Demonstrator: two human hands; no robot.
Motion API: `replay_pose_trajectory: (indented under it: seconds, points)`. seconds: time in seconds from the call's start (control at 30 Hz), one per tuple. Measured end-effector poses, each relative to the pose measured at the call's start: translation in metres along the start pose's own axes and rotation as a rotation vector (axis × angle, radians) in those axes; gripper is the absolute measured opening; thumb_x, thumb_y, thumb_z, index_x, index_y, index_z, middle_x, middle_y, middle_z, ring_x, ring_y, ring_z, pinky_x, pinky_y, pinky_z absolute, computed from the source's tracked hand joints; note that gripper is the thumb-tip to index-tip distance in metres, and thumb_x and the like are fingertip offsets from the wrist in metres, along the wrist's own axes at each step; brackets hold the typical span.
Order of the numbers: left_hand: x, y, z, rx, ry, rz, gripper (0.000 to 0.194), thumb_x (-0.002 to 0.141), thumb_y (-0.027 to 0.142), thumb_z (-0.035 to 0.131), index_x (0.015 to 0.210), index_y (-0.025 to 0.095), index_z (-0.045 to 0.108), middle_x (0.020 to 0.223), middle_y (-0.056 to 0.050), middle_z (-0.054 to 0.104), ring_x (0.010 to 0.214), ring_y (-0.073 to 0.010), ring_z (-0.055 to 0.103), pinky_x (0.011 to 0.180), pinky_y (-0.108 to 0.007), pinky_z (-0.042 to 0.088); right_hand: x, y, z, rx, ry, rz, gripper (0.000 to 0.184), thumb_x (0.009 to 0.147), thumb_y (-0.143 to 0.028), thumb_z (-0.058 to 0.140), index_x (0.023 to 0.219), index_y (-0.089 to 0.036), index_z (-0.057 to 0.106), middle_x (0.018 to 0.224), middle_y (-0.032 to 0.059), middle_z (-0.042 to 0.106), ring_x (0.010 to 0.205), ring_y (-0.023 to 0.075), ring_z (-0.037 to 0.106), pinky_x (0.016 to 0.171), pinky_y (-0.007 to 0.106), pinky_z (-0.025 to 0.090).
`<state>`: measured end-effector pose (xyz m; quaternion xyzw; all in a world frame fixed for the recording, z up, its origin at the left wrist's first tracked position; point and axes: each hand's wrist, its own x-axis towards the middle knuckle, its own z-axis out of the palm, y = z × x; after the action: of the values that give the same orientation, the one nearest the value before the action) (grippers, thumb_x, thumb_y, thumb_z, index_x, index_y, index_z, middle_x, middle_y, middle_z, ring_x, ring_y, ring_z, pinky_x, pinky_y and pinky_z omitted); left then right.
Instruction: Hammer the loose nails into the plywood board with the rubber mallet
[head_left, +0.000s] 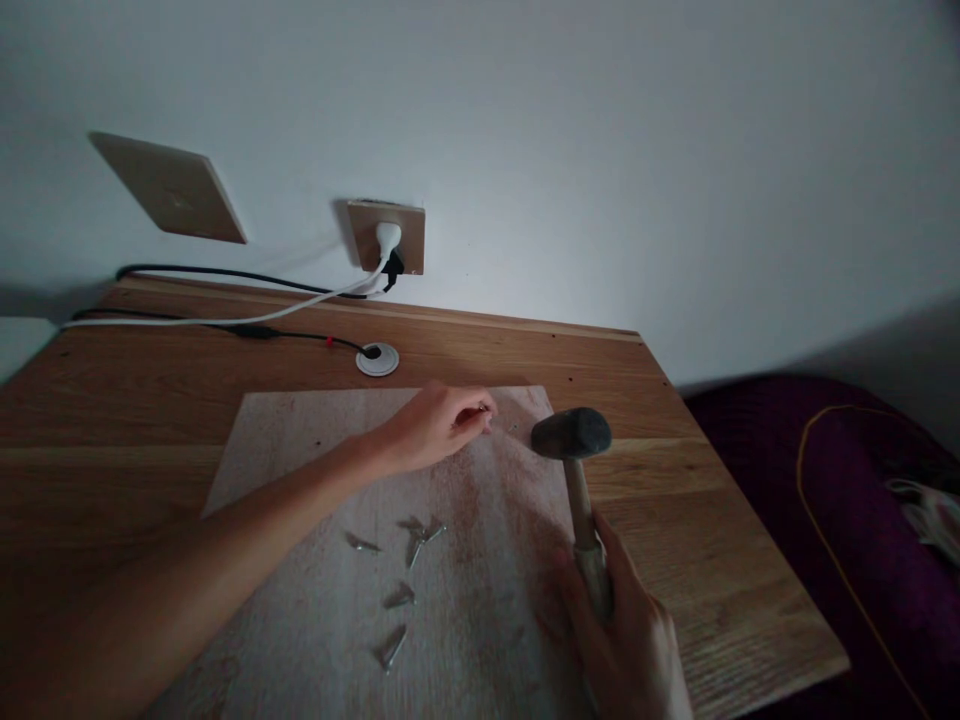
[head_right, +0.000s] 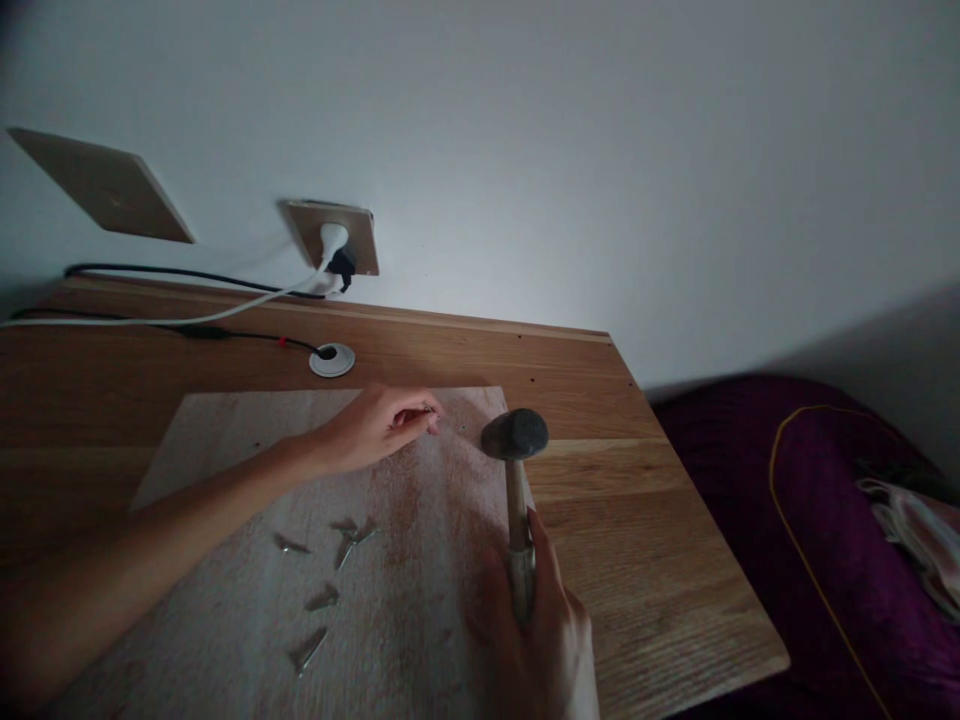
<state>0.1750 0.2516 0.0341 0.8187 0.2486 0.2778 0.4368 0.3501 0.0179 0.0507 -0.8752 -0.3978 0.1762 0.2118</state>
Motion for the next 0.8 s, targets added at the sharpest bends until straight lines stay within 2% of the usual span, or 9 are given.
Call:
replay_pose_trajectory:
  seconds: [0.07,0.17,0.37,0.57,0.7,0.8]
  points:
    - [-0.0019,-0.0026,0.0024,0.087,0.007,0.05,0.014,0.098,0.015,0.059,0.101,0.015,0.073,0.086,-0.003,0.077,0.069,-0.011,0.063,0.069,-0.024,0.045,0.0,0.0003,0.0002,-0.007,0.002,-0.003,0.084,0.102,-0.067,0.046,0.16,-0.006,0.055,0.091,0.0157,0.086,0.086,0.0385,0.084,0.068,0.041,0.061]
    - [-0.0035,-0.0038,0.0036,0.205,0.003,0.108,0.011,0.096,0.012,0.062,0.095,0.017,0.072,0.087,-0.003,0.073,0.073,-0.0123,0.062,0.071,-0.025,0.045,0.0,0.0008,0.0008,-0.01,0.023,-0.009,0.08,0.101,-0.069,0.047,0.153,-0.01,0.063,0.092,0.0161,0.086,0.085,0.0389,0.085,0.067,0.042,0.062]
    - [-0.0065,-0.0028,0.0036,0.252,0.019,0.089,0.01,0.092,0.009,0.059,0.091,0.017,0.065,0.089,-0.002,0.069,0.072,-0.0115,0.057,0.07,-0.026,0.043,0.0,0.0031,0.002,-0.054,0.034,-0.001,0.081,0.102,-0.069,0.046,0.155,-0.009,0.062,0.079,0.0135,0.084,0.075,0.0389,0.084,0.062,0.043,0.061]
    - [-0.0083,-0.0015,0.0061,0.385,0.023,0.114,0.012,0.083,0.007,0.059,0.085,0.018,0.06,0.085,-0.002,0.067,0.074,-0.0144,0.055,0.07,-0.029,0.038,0.0001,0.0073,0.0028,-0.07,0.027,-0.008,0.084,0.103,-0.071,0.044,0.159,-0.01,0.056,0.098,0.0171,0.087,0.091,0.0408,0.085,0.07,0.044,0.064]
    - [-0.0079,-0.0008,0.0058,0.349,0.056,0.09,0.011,0.081,0.007,0.061,0.084,0.018,0.06,0.083,-0.001,0.065,0.071,-0.0134,0.054,0.068,-0.028,0.038,-0.0009,0.0032,0.002,-0.062,0.015,0.025,0.085,0.102,-0.072,0.044,0.16,-0.011,0.056,0.106,0.0183,0.087,0.096,0.0424,0.084,0.073,0.045,0.062]
    - [-0.007,-0.0017,0.0045,0.277,0.082,0.058,0.011,0.082,0.007,0.064,0.083,0.018,0.06,0.082,0.0,0.066,0.071,-0.0126,0.056,0.069,-0.027,0.042,-0.0014,-0.0006,0.002,-0.062,0.035,0.055,0.085,0.101,-0.072,0.045,0.158,-0.01,0.058,0.096,0.0171,0.087,0.087,0.0397,0.085,0.072,0.045,0.062]
